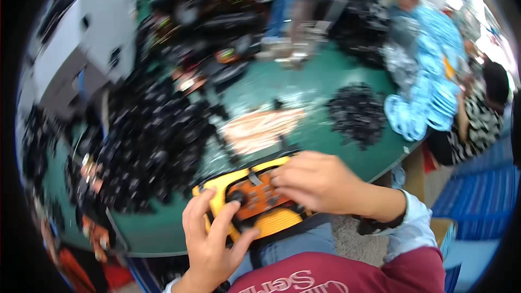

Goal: Assembling handheld game controller shells and internal boards at a manufacturing workbench.

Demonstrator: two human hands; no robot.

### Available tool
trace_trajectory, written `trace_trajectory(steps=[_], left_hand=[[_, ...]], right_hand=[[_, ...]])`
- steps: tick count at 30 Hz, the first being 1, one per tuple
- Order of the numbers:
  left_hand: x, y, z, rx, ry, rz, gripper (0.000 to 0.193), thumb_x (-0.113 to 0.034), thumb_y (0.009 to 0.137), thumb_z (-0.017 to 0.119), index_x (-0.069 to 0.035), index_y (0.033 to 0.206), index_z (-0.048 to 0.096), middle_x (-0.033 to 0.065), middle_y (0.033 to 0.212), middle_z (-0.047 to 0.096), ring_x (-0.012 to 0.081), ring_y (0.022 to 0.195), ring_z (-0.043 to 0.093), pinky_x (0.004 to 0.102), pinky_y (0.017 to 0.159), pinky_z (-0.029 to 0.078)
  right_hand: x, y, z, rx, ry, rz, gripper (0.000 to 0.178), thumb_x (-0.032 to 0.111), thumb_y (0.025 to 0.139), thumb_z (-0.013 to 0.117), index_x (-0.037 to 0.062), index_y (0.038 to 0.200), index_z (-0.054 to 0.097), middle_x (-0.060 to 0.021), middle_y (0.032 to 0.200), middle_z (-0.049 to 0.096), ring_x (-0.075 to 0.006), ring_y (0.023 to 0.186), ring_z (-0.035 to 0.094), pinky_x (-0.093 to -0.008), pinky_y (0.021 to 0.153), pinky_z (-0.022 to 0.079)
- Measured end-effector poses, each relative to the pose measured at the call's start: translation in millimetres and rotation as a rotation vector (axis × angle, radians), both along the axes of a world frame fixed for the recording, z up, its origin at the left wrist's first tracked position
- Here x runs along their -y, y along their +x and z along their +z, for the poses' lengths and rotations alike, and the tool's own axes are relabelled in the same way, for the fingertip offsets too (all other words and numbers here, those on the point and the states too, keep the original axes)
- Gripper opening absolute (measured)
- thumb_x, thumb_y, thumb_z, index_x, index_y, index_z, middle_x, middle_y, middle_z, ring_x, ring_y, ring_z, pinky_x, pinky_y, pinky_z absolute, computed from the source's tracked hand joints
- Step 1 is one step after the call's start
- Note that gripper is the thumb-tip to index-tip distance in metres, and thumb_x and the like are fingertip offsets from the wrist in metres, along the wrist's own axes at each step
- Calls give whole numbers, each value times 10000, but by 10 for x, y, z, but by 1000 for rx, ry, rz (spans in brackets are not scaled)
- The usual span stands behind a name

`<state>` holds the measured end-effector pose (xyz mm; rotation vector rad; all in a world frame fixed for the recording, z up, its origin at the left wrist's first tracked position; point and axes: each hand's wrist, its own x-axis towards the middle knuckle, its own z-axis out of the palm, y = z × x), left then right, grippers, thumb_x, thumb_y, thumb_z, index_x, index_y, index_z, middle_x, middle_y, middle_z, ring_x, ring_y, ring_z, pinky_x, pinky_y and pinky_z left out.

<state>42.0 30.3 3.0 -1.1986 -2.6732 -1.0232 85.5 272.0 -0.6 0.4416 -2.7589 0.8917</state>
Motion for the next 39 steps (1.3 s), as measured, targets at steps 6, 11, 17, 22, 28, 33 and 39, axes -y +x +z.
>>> trace_trajectory(steps=[6,11,17,22,28,33,39], left_hand=[[-187,-204,-327,109,-45,-222,807,-93,558,863,-29,1278,505,213,1358,449,402,1200,474,467,988,415],[-35,-111,-218,90,-97,-98,952,-93,538,869,1,1358,396,200,1320,482,390,1166,487,472,1022,363],[101,-225,-109,73,102,-38,893,-245,665,850,19,1384,391,276,1409,426,423,1282,445,485,1071,342],[260,-423,49,413,421,11,686,-135,775,763,46,1353,440,206,1342,505,298,1213,531,389,1017,415],[-208,-399,427,1180,671,-104,703,-98,774,786,65,1359,431,163,1269,583,218,1144,585,339,985,459],[-49,-407,360,1149,813,-125,457,-28,878,681,71,1288,506,118,1124,638,147,1010,626,276,873,527],[134,-362,295,841,750,86,475,-121,887,694,34,1298,513,165,1242,561,170,1071,588,311,891,493]], right_hand=[[-275,33,81,39,-5,-104,236,199,783,740,82,979,681,-53,955,686,-255,849,660,-342,737,542],[-1965,-635,-36,-365,530,-721,287,118,738,714,76,1012,641,-92,1071,662,-313,1059,594,-427,843,518],[-2478,-803,1,-271,316,-550,251,162,772,681,15,971,640,-172,876,651,-293,844,656,-378,771,500],[-1597,-220,728,185,-464,-257,320,205,876,649,-39,1074,591,-45,970,632,-111,881,606,-249,780,475],[-223,-118,558,417,-826,-75,659,180,749,806,-51,1288,505,-130,1177,603,-191,1094,592,-286,844,522],[0,-170,686,-199,124,154,843,271,579,903,6,1299,552,-232,1328,522,-326,1212,545,-375,913,520],[141,-91,435,-227,19,10,621,156,593,863,-6,1148,637,-192,1136,629,-326,962,662,-362,811,554]])
